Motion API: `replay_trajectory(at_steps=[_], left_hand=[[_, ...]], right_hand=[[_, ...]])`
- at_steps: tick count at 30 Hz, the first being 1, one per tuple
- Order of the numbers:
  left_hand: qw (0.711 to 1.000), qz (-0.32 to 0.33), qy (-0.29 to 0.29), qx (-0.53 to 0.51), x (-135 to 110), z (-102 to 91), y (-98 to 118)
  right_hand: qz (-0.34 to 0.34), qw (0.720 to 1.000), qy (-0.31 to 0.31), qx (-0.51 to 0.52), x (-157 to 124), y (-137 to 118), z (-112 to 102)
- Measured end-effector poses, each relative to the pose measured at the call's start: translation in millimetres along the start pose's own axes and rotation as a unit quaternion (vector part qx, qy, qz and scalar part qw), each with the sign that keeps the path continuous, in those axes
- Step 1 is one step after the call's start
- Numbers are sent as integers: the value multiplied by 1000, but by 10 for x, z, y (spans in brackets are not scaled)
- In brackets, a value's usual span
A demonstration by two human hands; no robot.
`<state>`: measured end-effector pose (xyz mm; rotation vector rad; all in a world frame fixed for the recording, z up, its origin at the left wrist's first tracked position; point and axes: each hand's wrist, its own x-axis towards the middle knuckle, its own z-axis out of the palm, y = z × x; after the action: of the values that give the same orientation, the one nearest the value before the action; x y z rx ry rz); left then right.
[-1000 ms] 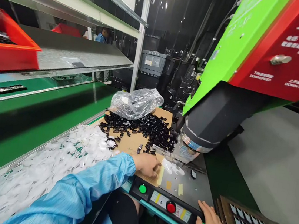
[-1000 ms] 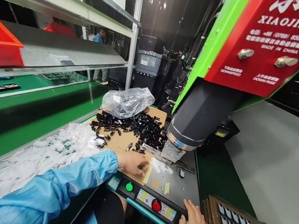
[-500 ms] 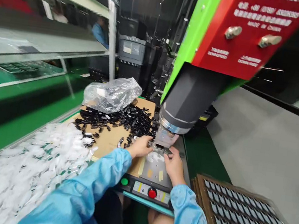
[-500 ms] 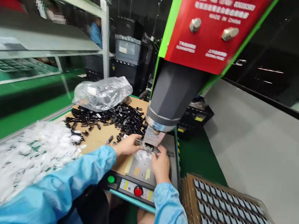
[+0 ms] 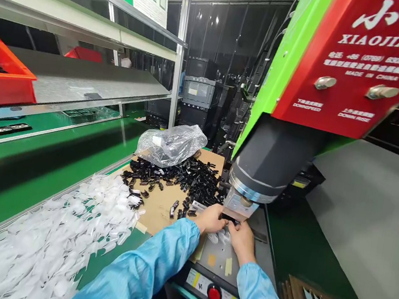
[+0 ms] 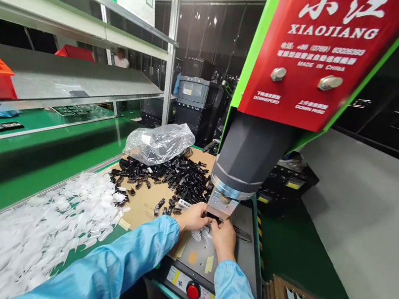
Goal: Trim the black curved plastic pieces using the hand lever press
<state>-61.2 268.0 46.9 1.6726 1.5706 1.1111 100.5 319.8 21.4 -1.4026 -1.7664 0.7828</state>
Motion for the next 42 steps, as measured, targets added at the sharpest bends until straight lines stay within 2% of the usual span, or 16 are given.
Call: replay_trajectory(at_steps=[3, 6, 9, 14, 17, 20, 24, 28, 42], left_hand=[[997, 3, 63, -40, -122, 82, -43], [987, -54, 87, -127, -413, 193, -74], [961, -97, 70, -251, -831, 301, -57], [895, -133, 28, -424, -1490, 467, 71], [871, -148, 11, -469, -1763, 566, 143], [866, -165, 1, -471, -1948, 592, 203], [869, -174, -6, -462, -2039, 529, 232], [858, -176, -27, -482, -2064, 486, 247], [859, -168, -29, -483, -2081, 467, 315]], right_hand=[[5, 998, 9, 60, -80, -6, -2], [22, 990, 7, 141, -351, 64, -35], [47, 974, 5, 220, -815, 172, -92], [63, 951, 13, 303, -1597, 208, -210], [65, 945, 12, 322, -1910, 140, -275], [71, 943, 7, 326, -2134, 48, -318], [82, 942, -6, 327, -2312, -38, -335], [84, 942, -12, 324, -2398, -97, -367], [90, 943, -17, 320, -2440, -133, -434]])
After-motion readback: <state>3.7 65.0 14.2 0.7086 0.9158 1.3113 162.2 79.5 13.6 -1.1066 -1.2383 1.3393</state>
